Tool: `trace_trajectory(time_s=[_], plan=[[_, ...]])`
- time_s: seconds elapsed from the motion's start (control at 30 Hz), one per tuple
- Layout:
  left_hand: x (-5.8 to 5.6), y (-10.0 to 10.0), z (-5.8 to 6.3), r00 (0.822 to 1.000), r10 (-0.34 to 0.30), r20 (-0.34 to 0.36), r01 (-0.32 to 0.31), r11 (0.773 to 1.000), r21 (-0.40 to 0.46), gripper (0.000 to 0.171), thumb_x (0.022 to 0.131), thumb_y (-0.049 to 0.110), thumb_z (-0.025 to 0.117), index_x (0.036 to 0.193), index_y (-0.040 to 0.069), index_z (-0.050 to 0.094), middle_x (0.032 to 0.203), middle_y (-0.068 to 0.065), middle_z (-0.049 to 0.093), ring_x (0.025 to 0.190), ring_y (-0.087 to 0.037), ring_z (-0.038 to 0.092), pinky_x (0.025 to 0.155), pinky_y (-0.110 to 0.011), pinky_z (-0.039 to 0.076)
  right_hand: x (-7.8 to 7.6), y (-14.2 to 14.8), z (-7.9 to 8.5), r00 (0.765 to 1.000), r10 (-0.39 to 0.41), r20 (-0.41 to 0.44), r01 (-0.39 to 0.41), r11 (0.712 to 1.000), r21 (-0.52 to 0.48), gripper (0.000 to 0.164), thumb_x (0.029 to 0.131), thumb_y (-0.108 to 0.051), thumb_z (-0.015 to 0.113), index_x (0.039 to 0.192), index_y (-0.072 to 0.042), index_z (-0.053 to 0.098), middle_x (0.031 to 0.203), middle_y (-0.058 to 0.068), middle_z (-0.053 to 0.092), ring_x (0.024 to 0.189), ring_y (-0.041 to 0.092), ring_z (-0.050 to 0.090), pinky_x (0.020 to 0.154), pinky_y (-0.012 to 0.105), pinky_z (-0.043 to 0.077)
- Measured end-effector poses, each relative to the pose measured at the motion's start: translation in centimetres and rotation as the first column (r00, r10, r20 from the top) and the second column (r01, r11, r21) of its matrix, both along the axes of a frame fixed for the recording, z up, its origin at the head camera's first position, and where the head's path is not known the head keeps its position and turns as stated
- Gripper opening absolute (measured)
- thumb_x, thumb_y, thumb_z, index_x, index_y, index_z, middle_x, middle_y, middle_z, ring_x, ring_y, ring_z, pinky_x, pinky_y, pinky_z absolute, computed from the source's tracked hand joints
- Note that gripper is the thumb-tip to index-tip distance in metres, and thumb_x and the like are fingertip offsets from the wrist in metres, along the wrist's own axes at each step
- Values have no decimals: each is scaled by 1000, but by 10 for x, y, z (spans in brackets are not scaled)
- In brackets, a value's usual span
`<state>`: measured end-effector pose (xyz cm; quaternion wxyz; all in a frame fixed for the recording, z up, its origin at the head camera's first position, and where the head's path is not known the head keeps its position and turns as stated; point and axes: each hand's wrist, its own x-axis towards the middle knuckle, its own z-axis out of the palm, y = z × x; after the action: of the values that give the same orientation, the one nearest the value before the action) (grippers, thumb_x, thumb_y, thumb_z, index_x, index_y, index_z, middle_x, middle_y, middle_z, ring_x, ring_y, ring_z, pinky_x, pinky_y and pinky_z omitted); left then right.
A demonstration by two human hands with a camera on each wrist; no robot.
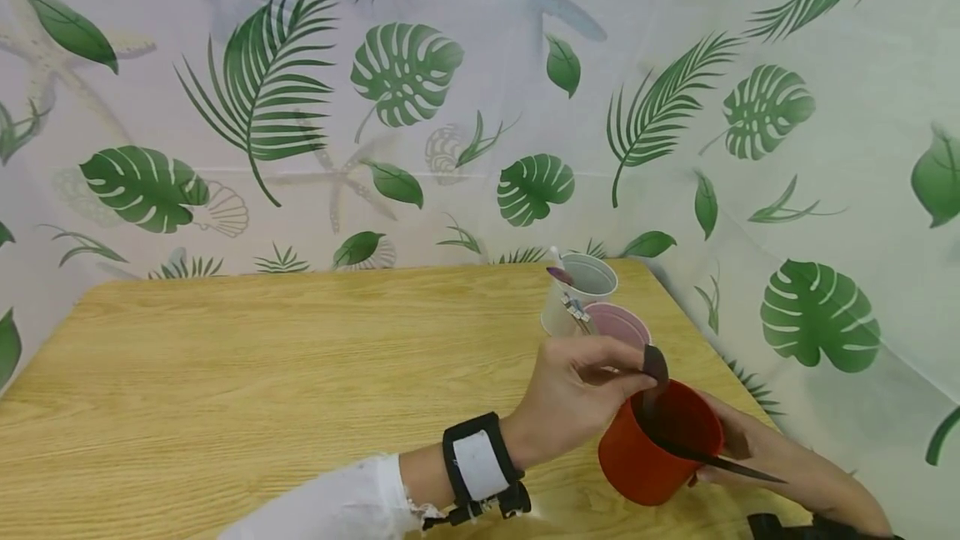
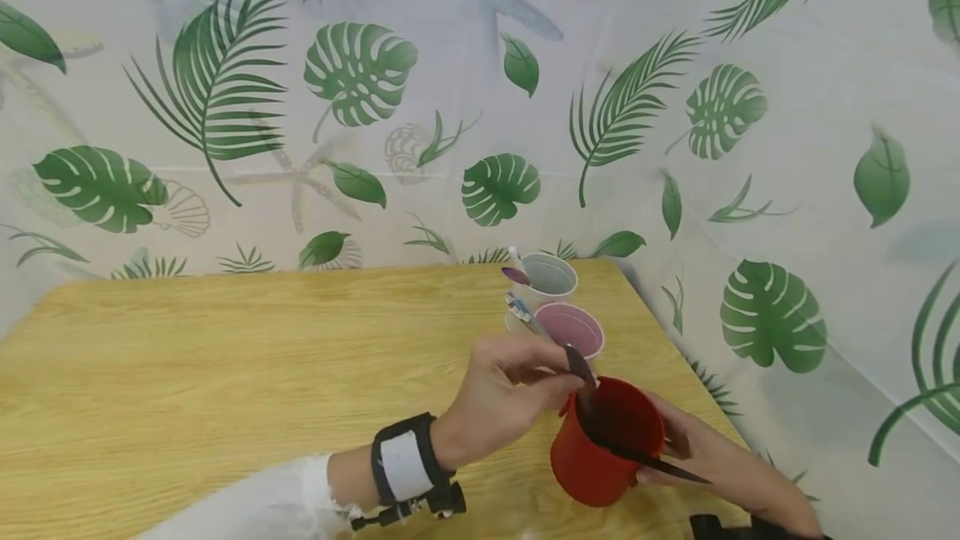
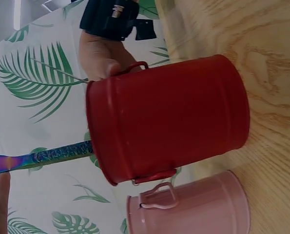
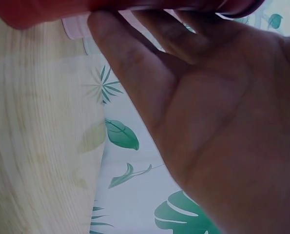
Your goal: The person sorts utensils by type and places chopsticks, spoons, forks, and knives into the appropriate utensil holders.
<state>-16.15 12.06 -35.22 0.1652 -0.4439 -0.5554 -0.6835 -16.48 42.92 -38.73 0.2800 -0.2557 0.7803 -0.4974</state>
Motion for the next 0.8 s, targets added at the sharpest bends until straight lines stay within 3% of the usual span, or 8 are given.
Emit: trace_trajectory(time_s=[0.1, 0.27, 0.37, 0.47, 0.57, 0.8], plan=[[-1, 2, -9, 999, 37, -6, -37, 997, -71, 16, 87, -13, 75, 102, -8, 75, 98, -19, 76, 93, -11, 75, 79, -28, 62, 0, 0, 1, 1000, 2, -3, -2, 1000, 10, 62, 105, -2, 53, 157, -1, 20, 147, -10, 56, 129, 9, 57, 100, 27, 53], [-4, 5, -19, 998, 45, -36, -49, 989, -139, 15, 87, -11, 77, 100, -6, 75, 98, -16, 77, 95, -7, 74, 81, -25, 61, 1, 0, 2, 999, 44, -5, -44, 999, -31, 61, 106, 2, 49, 160, -11, 23, 150, -9, 53, 132, 10, 56, 101, 28, 52], [-7, 7, -23, 992, 69, -101, -87, 980, -181, 14, 86, -9, 78, 99, -4, 76, 97, -13, 77, 95, -6, 73, 83, -21, 59, 2, 0, 3, 998, 58, -7, -58, 997, -48, 61, 106, 4, 48, 159, -14, 25, 151, -5, 53, 132, 12, 56, 101, 29, 53], [-8, 7, -26, 973, 115, -202, -161, 960, -230, 14, 85, -5, 81, 98, -1, 78, 94, -8, 78, 92, -5, 71, 84, -14, 56, 2, -1, 4, 998, 57, -5, -58, 997, -44, 62, 106, 3, 49, 160, -9, 22, 151, -5, 53, 130, 14, 57, 100, 31, 54], [-9, 7, -29, 960, 122, -251, -191, 943, -271, 16, 86, -4, 81, 101, 0, 78, 95, -6, 78, 91, -5, 70, 84, -11, 54, 2, -2, 4, 999, 45, -4, -45, 999, -21, 63, 106, 2, 51, 160, -4, 19, 148, -7, 54, 128, 15, 59, 98, 31, 55], [-7, 3, -30, 970, 70, -231, -151, 924, -352, 20, 89, -3, 78, 109, 0, 75, 104, -8, 77, 94, -5, 72, 86, -12, 54, -1, -1, 4, 999, 29, -34, -29, 1000, 12, 64, 105, 1, 53, 160, 1, 20, 148, -9, 54, 129, 4, 56, 98, 24, 52]])
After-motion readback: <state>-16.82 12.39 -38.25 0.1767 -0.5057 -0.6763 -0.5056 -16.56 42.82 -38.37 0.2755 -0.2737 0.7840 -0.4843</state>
